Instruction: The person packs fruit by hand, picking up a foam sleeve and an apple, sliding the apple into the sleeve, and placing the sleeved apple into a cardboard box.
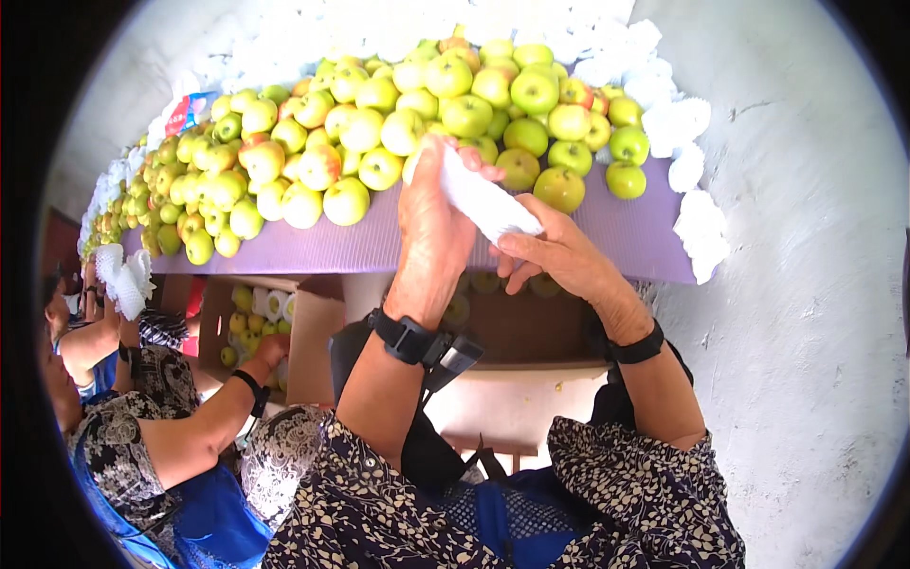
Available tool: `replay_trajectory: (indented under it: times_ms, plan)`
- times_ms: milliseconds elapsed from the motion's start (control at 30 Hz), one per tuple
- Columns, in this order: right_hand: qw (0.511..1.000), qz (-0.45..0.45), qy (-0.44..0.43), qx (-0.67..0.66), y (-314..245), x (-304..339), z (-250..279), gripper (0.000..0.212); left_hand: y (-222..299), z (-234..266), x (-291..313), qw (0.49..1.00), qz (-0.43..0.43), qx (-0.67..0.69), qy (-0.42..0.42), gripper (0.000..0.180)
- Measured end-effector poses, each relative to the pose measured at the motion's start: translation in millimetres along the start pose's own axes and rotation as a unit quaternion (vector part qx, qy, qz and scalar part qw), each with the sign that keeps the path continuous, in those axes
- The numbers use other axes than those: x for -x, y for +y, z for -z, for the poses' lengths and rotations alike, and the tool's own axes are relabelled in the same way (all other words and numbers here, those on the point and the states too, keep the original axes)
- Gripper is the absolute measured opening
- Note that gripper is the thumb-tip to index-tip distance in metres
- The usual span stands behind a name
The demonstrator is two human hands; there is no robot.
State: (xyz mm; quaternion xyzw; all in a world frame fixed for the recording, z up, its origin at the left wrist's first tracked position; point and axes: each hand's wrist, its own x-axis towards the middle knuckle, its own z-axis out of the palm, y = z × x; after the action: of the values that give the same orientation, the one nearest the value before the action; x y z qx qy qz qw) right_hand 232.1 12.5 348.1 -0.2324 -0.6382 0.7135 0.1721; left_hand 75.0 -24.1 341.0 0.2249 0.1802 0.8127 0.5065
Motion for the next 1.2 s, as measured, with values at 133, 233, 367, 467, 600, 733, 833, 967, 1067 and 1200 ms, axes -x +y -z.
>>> replay_trajectory:
  times_ms: [133,233,367,467,600,733,833,967,1067,1200]
  plan:
    - [0.996,0.072,0.058,-0.015,-1,-3,7,0.046,3,3,-3,0.999,-0.040,0.001,0.021,0.029]
    - [0.991,0.108,0.071,-0.025,9,-10,13,0.041,-1,5,-5,0.999,-0.037,0.003,0.032,0.031]
    - [0.991,0.103,0.084,-0.017,4,-7,24,0.033,6,3,-7,0.996,-0.047,-0.073,0.016,0.045]
    - [0.985,0.105,0.137,0.017,-7,1,28,0.026,23,-10,-3,0.940,-0.159,-0.298,0.046,0.064]
    - [0.975,0.109,0.125,0.148,-10,5,31,0.021,41,-24,10,0.826,-0.166,-0.524,-0.123,0.054]
    - [0.959,0.151,0.141,0.193,-15,5,26,0.019,24,-32,17,0.778,-0.053,-0.597,-0.188,0.040]
    - [0.982,0.130,0.125,0.047,-13,4,29,0.020,17,-14,11,0.851,0.009,-0.501,-0.156,0.020]
    - [0.985,0.104,0.117,-0.069,-18,9,39,0.031,10,-5,5,0.904,0.037,-0.404,-0.136,0.017]
    - [0.988,0.093,0.123,-0.012,-14,8,33,0.032,10,-7,11,0.894,0.034,-0.419,-0.154,0.017]
    - [0.991,0.071,0.095,-0.056,-10,8,33,0.032,9,-9,15,0.892,0.081,-0.416,-0.160,0.017]
